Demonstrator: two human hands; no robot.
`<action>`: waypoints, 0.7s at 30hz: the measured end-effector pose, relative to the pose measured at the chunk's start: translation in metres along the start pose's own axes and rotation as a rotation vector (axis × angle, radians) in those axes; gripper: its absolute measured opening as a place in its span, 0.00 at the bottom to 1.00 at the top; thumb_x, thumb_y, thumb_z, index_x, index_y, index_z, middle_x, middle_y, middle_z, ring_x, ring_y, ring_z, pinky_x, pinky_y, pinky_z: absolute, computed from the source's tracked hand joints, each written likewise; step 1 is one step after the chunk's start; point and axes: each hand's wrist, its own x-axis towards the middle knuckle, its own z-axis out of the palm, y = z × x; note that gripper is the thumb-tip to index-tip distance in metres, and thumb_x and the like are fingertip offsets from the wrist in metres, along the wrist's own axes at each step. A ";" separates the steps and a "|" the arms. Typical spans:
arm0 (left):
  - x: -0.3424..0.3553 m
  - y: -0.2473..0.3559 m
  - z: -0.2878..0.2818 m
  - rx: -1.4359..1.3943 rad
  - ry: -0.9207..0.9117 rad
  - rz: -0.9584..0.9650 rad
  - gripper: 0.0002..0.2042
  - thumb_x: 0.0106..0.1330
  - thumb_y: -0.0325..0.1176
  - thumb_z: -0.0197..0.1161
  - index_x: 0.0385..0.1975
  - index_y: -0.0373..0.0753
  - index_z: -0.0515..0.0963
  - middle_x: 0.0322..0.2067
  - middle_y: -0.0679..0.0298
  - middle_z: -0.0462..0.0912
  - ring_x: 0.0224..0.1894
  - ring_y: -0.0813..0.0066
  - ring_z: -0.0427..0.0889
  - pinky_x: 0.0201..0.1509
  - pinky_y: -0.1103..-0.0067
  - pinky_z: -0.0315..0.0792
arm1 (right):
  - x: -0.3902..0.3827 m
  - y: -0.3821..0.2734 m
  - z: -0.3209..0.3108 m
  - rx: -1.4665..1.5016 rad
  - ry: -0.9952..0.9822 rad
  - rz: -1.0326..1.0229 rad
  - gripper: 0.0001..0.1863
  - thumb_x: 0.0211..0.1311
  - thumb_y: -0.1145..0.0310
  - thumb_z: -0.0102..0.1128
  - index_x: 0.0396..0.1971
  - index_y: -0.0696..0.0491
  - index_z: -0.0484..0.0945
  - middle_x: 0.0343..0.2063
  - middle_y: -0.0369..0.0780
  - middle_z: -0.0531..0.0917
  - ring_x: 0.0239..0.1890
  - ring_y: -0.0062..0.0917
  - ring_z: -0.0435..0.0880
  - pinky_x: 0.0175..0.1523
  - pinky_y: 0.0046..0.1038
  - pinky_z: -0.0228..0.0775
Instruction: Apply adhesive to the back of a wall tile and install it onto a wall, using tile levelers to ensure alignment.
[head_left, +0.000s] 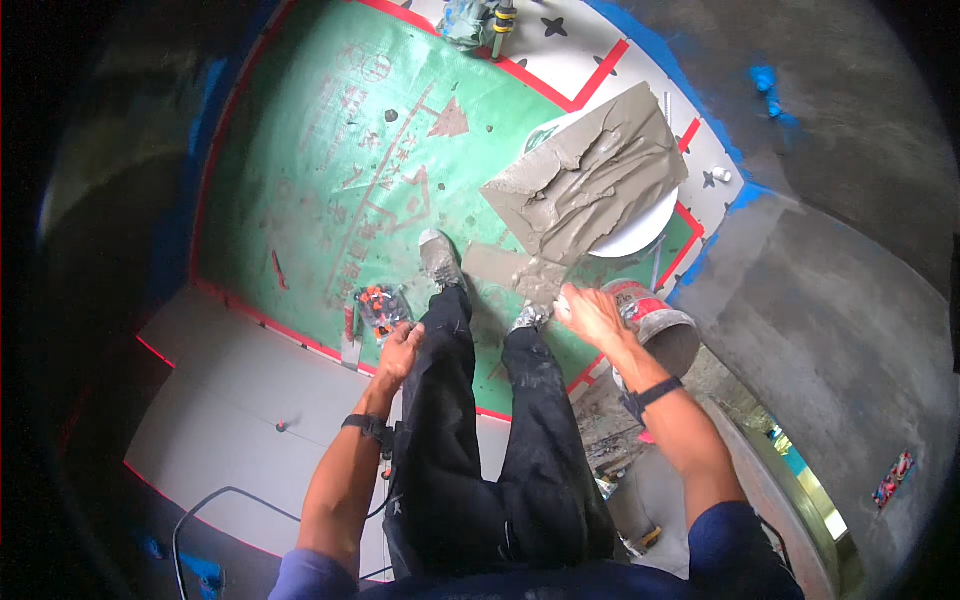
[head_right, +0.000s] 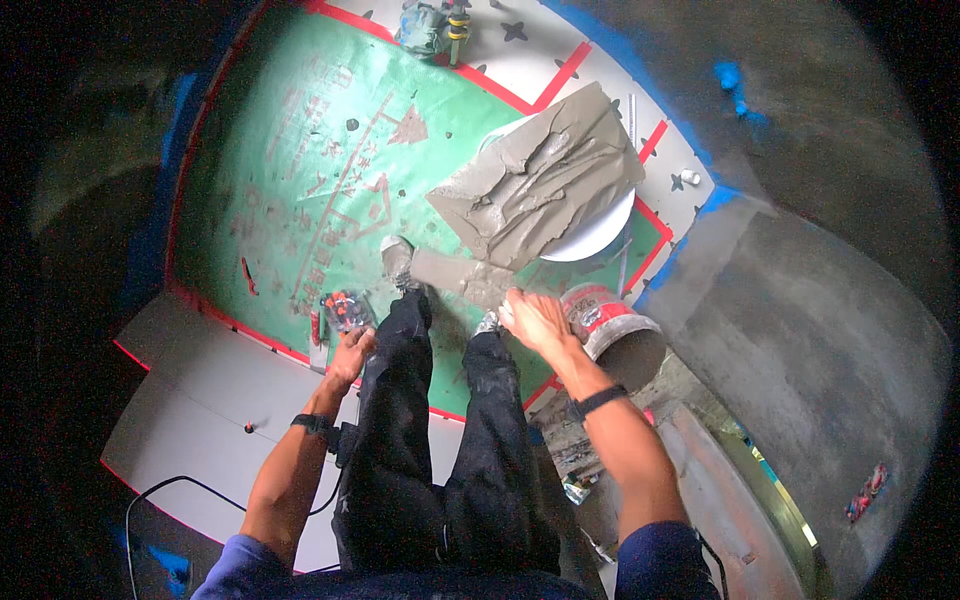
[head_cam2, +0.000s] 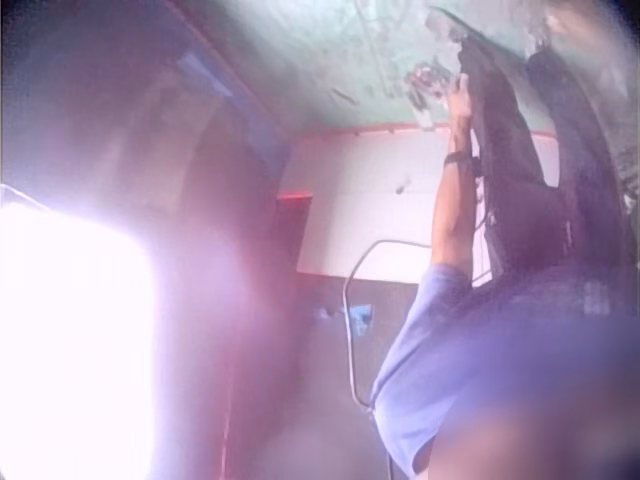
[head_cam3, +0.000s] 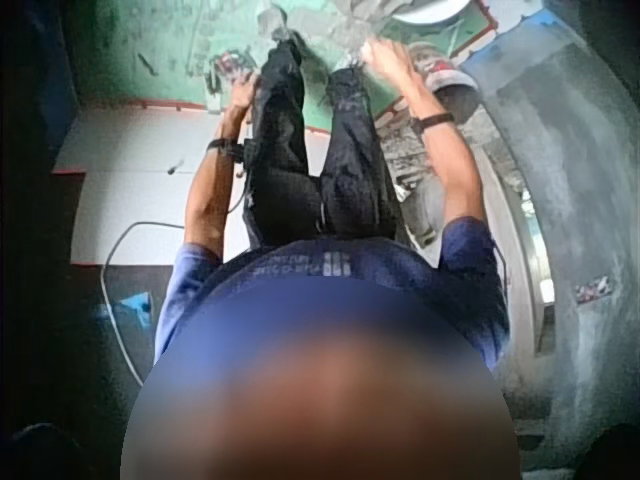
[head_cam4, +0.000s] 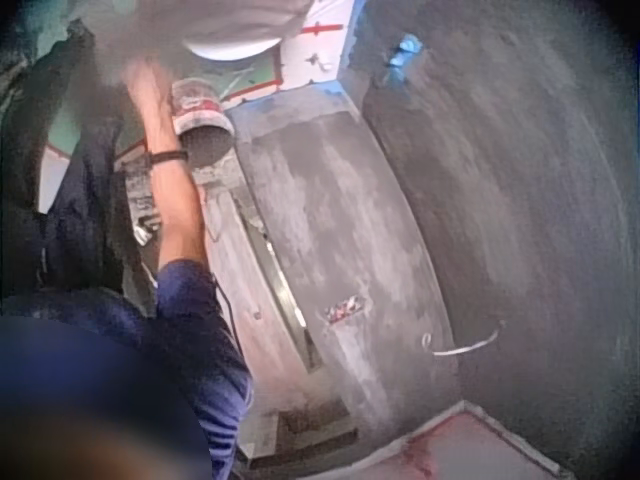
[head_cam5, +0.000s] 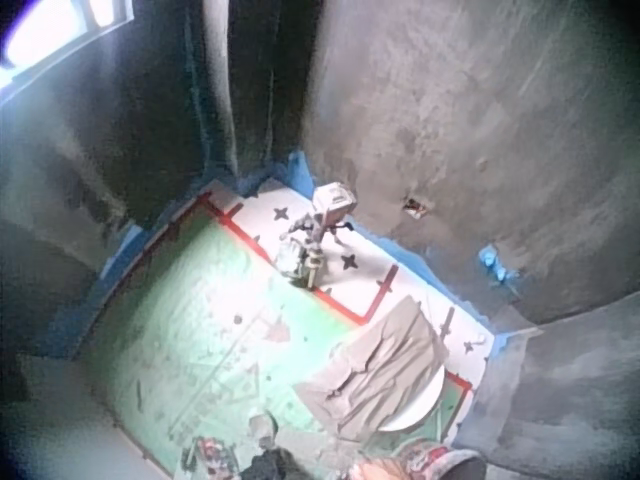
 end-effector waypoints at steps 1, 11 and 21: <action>0.003 0.002 -0.002 0.032 0.003 0.006 0.23 0.72 0.47 0.58 0.50 0.30 0.77 0.37 0.64 0.81 0.41 0.75 0.77 0.50 0.77 0.70 | -0.003 0.003 -0.003 -0.001 0.115 0.018 0.16 0.61 0.58 0.58 0.36 0.57 0.76 0.27 0.52 0.84 0.30 0.48 0.86 0.36 0.48 0.77; 0.028 -0.003 -0.018 0.139 0.027 0.028 0.20 0.73 0.45 0.55 0.41 0.29 0.80 0.33 0.64 0.82 0.37 0.76 0.77 0.44 0.77 0.71 | 0.037 0.126 -0.112 -0.206 0.400 0.423 0.18 0.67 0.55 0.52 0.39 0.56 0.76 0.29 0.53 0.85 0.34 0.50 0.86 0.41 0.51 0.77; 0.034 -0.005 -0.019 0.168 -0.044 -0.009 0.17 0.74 0.44 0.57 0.42 0.33 0.79 0.35 0.65 0.82 0.37 0.77 0.78 0.46 0.79 0.72 | 0.063 0.184 -0.125 0.789 0.371 0.625 0.14 0.68 0.55 0.54 0.29 0.51 0.72 0.18 0.35 0.76 0.18 0.27 0.77 0.23 0.33 0.70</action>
